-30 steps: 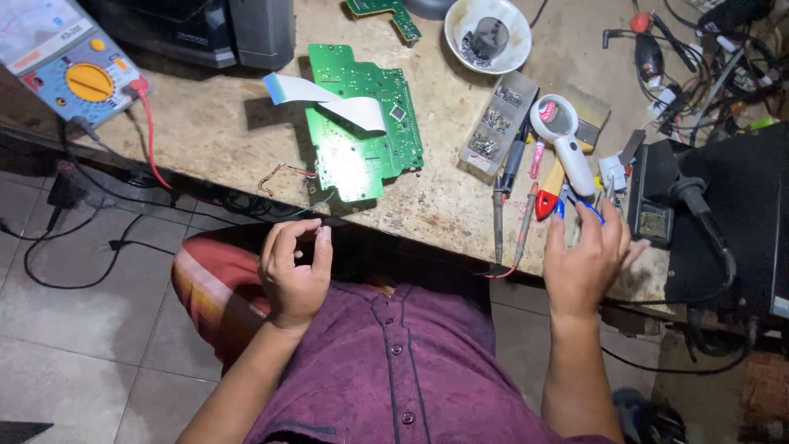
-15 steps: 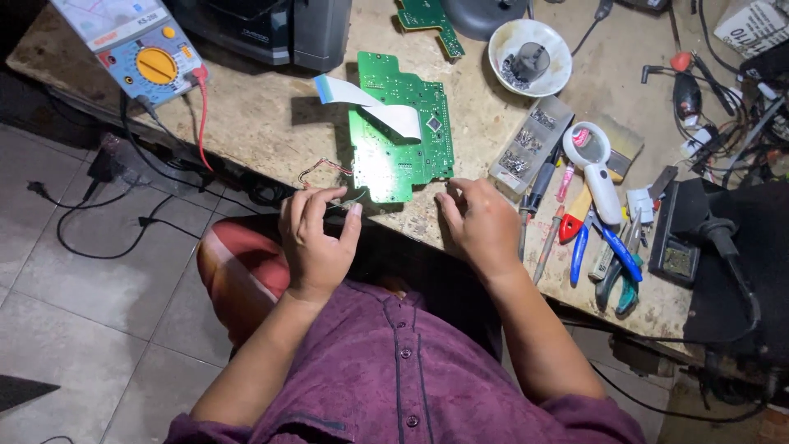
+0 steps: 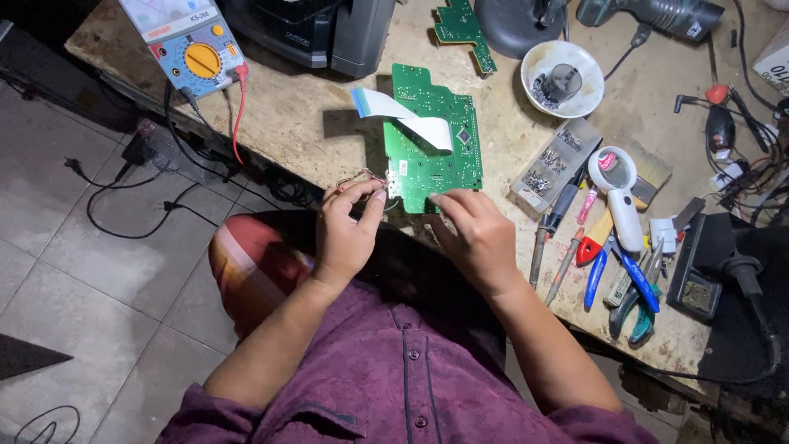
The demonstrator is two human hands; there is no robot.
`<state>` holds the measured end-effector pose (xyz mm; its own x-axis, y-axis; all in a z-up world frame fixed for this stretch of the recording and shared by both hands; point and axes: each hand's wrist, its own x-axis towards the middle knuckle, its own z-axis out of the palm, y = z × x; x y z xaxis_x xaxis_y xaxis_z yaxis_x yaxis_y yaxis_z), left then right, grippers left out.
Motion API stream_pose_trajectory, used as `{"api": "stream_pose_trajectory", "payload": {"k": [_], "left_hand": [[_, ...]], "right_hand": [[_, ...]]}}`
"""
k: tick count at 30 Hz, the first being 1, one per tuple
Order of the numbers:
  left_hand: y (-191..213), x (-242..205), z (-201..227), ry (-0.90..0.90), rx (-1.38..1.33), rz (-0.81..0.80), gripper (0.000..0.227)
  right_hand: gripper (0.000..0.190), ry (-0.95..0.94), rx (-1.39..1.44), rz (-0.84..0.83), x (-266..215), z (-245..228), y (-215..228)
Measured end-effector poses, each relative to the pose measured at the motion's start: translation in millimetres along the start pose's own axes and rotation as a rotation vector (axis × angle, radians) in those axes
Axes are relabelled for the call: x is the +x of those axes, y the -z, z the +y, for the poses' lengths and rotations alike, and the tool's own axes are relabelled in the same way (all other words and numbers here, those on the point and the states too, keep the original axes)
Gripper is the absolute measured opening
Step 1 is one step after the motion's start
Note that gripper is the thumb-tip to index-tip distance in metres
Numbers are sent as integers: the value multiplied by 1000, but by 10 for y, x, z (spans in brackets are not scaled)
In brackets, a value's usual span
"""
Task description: Soldering wires onto a green circuit board at a repair bench.
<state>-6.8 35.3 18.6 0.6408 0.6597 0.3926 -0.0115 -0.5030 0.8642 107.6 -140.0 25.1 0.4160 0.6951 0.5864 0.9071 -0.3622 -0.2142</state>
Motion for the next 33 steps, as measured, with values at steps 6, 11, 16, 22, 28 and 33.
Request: {"api": "stream_pose_trajectory", "payload": {"k": [6, 11, 16, 22, 28, 33], "left_hand": [[-14, 37, 274, -26, -140, -31, 18], [14, 111, 640, -118, -191, -60, 16], [-41, 100, 561, -144, -219, -52, 16], [-208, 124, 136, -221, -159, -6, 12], [-335, 160, -140, -351, -4, 31, 8], [-351, 183, -184, -479, 208, 47, 7]], "right_hand": [[10, 33, -51, 184, -31, -69, 31], [17, -1, 70, 290, 71, -72, 251], [15, -143, 155, 383, 26, 115, 327], [14, -390, 387, 462, -4, 361, 388], [14, -495, 609, 618, -29, 859, 280], [15, -649, 699, 633, 51, 1021, 393]]}}
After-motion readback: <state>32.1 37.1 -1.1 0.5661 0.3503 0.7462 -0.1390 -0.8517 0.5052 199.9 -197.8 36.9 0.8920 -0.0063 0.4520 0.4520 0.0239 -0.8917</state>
